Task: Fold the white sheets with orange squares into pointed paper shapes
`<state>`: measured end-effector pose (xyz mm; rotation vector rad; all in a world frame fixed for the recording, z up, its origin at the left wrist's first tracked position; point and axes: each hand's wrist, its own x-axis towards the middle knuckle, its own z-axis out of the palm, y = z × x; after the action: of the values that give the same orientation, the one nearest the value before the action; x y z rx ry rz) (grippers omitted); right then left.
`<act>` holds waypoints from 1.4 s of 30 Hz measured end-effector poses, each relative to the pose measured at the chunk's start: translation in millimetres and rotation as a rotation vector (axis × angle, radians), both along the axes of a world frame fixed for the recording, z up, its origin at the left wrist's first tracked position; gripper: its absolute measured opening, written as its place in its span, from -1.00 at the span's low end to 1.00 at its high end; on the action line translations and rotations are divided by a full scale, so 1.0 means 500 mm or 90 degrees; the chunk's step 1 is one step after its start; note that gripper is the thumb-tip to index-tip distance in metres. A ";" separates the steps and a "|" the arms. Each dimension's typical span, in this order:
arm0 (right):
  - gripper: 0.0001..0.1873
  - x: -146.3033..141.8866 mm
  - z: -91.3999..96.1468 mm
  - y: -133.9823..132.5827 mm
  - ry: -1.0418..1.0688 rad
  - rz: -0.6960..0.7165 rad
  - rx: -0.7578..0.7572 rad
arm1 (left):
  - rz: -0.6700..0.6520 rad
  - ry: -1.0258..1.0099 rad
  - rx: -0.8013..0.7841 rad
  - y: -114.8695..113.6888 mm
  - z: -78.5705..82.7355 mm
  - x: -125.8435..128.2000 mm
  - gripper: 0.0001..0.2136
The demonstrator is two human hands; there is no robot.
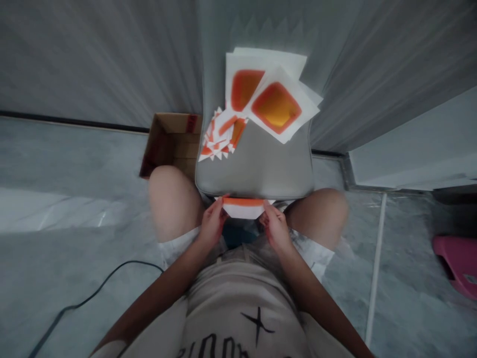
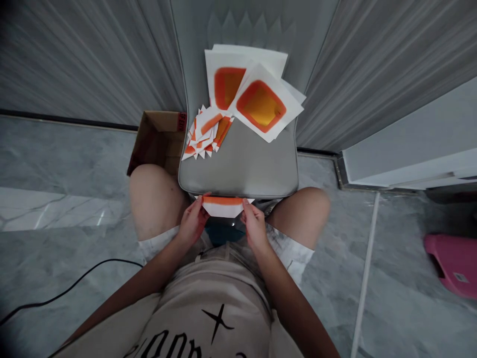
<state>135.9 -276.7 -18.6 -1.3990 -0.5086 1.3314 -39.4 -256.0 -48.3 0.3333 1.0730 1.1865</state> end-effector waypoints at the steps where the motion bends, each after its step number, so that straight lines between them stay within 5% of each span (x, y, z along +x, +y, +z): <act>1: -0.26 -0.001 0.000 0.000 0.000 0.003 0.001 | 0.007 0.002 0.004 0.002 0.001 -0.001 -0.52; 15: -0.32 0.008 -0.018 0.000 0.051 -0.040 -0.012 | 0.058 0.041 -0.020 0.010 -0.011 -0.015 -0.57; 25: -0.39 -0.043 -0.038 -0.031 0.062 -0.002 -0.082 | 0.020 0.142 -0.069 -0.007 0.027 -0.054 -0.42; 28: -0.43 -0.034 -0.023 -0.028 0.032 -0.016 -0.092 | -0.060 0.237 -0.065 -0.009 0.045 -0.079 -0.42; 37: -0.41 0.005 0.029 0.031 0.003 -0.015 -0.098 | -0.560 0.477 0.135 0.017 0.095 -0.139 -0.53; 42: -0.37 -0.009 0.022 0.045 -0.024 0.003 -0.103 | -0.620 0.482 0.160 0.037 0.104 -0.130 -0.52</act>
<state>131.2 -254.1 -7.7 -1.5580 -0.4374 1.3765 -104.5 -237.4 3.9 1.4005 1.1542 0.2766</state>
